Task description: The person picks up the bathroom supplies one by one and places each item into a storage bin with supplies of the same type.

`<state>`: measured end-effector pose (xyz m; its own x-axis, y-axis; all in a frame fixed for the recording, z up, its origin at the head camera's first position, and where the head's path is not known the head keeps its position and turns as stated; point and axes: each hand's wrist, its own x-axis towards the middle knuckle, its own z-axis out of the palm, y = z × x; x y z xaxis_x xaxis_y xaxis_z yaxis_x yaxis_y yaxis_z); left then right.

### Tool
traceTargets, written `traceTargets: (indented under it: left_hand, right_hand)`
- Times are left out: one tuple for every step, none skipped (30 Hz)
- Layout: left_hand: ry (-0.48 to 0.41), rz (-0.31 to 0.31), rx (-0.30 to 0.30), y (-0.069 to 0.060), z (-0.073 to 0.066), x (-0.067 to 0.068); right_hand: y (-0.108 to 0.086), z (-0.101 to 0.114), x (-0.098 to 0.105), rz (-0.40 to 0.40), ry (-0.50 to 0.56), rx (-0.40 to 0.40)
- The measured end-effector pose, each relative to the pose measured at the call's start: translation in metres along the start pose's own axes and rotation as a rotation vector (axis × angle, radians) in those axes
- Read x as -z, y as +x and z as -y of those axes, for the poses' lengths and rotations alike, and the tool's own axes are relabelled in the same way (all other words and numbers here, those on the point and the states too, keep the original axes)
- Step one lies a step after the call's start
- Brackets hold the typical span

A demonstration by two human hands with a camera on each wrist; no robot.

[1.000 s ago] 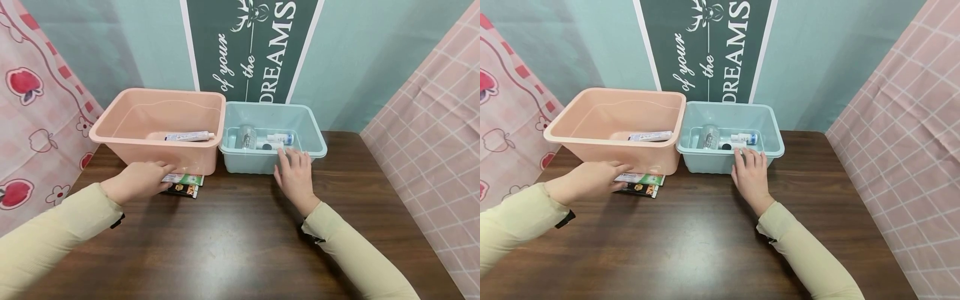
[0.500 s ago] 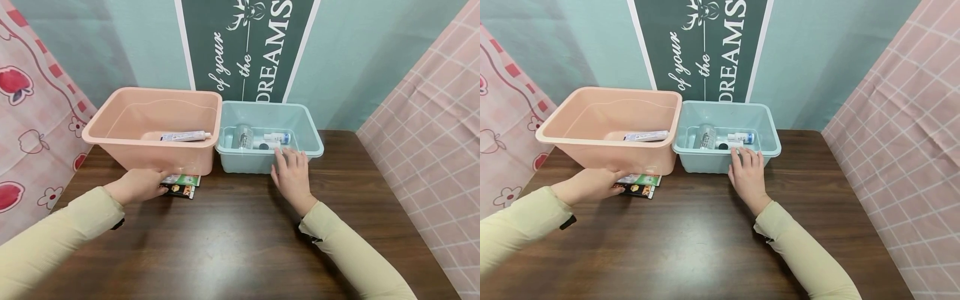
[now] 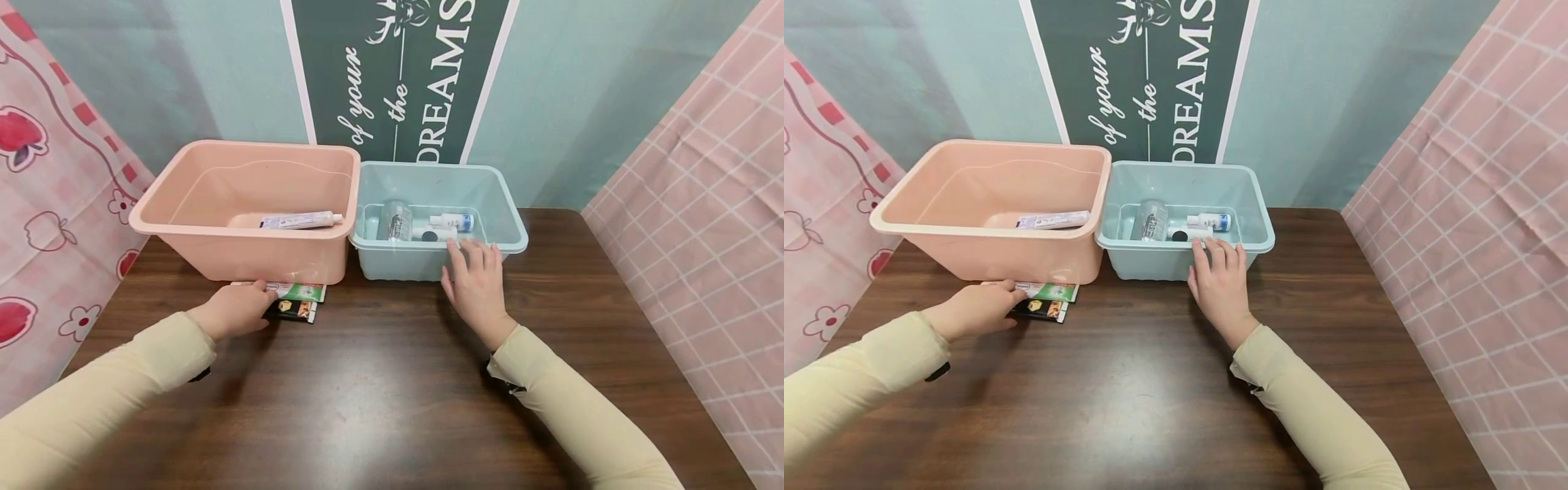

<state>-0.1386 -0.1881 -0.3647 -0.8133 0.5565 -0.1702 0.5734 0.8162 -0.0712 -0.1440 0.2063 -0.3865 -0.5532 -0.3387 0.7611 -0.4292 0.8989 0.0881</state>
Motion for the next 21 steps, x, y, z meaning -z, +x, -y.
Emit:
traceTargets:
  left_hand:
    - [0.008,-0.008,0.000,0.000,0.000,-0.001]
    - [0.018,-0.016,-0.002,0.000,-0.001,-0.002]
    - [0.029,-0.027,-0.006,0.000,-0.001,-0.003]
    - [0.042,-0.038,-0.011,0.000,-0.002,-0.004]
    - [0.052,-0.051,-0.016,0.000,-0.003,-0.005]
    - [0.059,-0.059,-0.022,0.000,-0.004,-0.006]
    - [0.063,-0.063,-0.030,0.000,-0.005,-0.007]
    - [0.066,-0.060,-0.039,0.000,-0.006,-0.009]
    - [0.064,-0.056,-0.044,-0.001,-0.007,-0.010]
    - [0.057,-0.046,-0.045,-0.001,-0.007,-0.011]
    - [0.047,-0.032,-0.043,-0.002,-0.007,-0.011]
    - [0.037,-0.015,-0.042,-0.002,-0.007,-0.012]
    - [0.027,-0.001,-0.037,-0.002,-0.007,-0.012]
    - [0.015,0.009,-0.030,-0.002,-0.007,-0.013]
    - [0.001,0.017,-0.022,-0.002,-0.007,-0.013]
    - [-0.012,0.024,-0.015,-0.002,-0.007,-0.014]
    - [-0.023,0.032,-0.011,-0.002,-0.007,-0.014]
    - [-0.034,0.038,-0.008,-0.001,-0.007,-0.014]
    - [-0.042,0.044,-0.004,-0.001,-0.007,-0.015]
    - [-0.045,0.051,0.001,-0.001,-0.007,-0.015]
    - [-0.046,0.055,0.005,-0.002,-0.007,-0.015]
  right_hand:
    - [0.000,0.000,0.000,0.008,0.000,0.000]
    - [0.000,0.000,0.001,0.014,-0.002,-0.001]
    - [0.000,0.000,0.001,0.019,-0.003,0.000]
    - [0.000,0.000,0.001,0.020,-0.003,0.000]
    - [0.000,0.001,0.001,0.022,-0.004,-0.001]
    - [0.000,0.001,0.001,0.025,-0.006,0.000]
    - [0.000,0.001,0.001,0.021,-0.007,0.000]
    - [0.000,0.001,0.000,0.013,-0.007,0.001]
    - [0.000,0.001,0.000,0.006,-0.007,0.004]
    - [0.000,0.001,-0.001,-0.001,-0.006,0.006]
    - [0.000,0.001,-0.001,-0.005,-0.006,0.007]
    - [0.000,0.001,-0.002,-0.012,-0.008,0.010]
    - [-0.001,0.002,-0.002,-0.021,-0.007,0.012]
    - [-0.001,0.002,-0.003,-0.022,-0.009,0.012]
    - [-0.001,0.001,-0.002,-0.020,-0.009,0.011]
    - [-0.001,0.001,-0.002,-0.019,-0.011,0.008]
    - [-0.001,0.001,-0.002,-0.017,-0.013,0.005]
    - [-0.001,0.001,-0.002,-0.016,-0.015,0.003]
    - [-0.001,0.001,-0.001,-0.013,-0.015,0.002]
    - [-0.001,0.001,-0.001,-0.012,-0.014,0.002]
    - [-0.001,0.001,-0.001,-0.010,-0.011,0.003]
